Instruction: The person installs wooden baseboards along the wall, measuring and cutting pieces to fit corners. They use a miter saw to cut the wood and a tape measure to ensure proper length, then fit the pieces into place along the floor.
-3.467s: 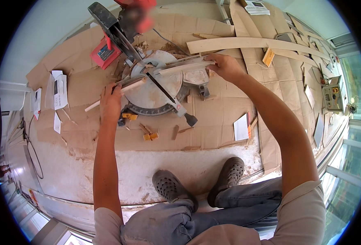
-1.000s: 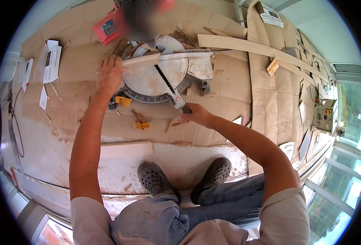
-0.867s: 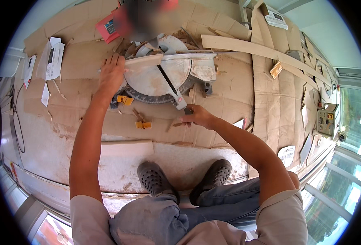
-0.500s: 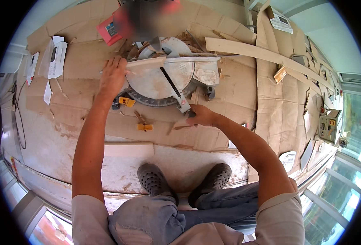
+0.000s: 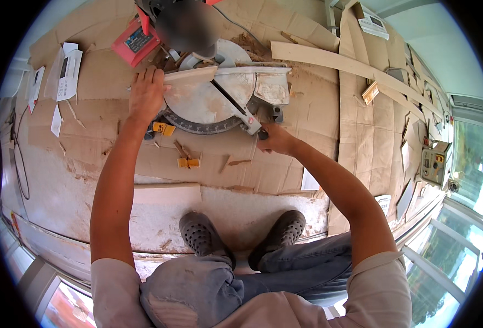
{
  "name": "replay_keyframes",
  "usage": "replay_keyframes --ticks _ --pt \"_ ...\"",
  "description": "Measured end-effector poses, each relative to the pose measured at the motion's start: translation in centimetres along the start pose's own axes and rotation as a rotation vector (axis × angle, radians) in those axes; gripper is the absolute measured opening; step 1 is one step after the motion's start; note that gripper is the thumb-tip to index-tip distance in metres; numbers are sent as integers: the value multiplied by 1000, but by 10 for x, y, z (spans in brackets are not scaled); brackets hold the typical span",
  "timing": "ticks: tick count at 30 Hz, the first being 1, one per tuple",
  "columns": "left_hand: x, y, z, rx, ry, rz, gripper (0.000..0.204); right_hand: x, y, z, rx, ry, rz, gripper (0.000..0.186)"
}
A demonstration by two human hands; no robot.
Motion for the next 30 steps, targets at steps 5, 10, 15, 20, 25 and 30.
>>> replay_keyframes --ticks 5,10,15,20,25,30 --pt "0 3 -1 -14 10 -20 32 -5 -9 -5 98 15 8 30" --pt "-1 3 -1 -19 12 0 32 -5 -25 -1 148 4 26 35" --pt "-1 3 -2 -26 4 1 31 -7 -46 -1 182 3 57 35" --pt "-1 2 -4 -34 23 -39 29 -11 -55 -7 197 -13 114 34" --pt "0 3 -3 -17 15 -44 29 -13 -58 1 84 -61 203 32" --pt "-4 0 -3 -16 0 -25 31 -28 -35 -16 -131 -56 70 39"
Point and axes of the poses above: each hand's wrist, its own x-axis towards the middle knuckle, its own y-axis out of the back of the hand, z = x × y, the point moved 3 cm from there along x, towards the middle knuckle, and after that the axes turned 10 degrees about -y, right-handed, at the moved point
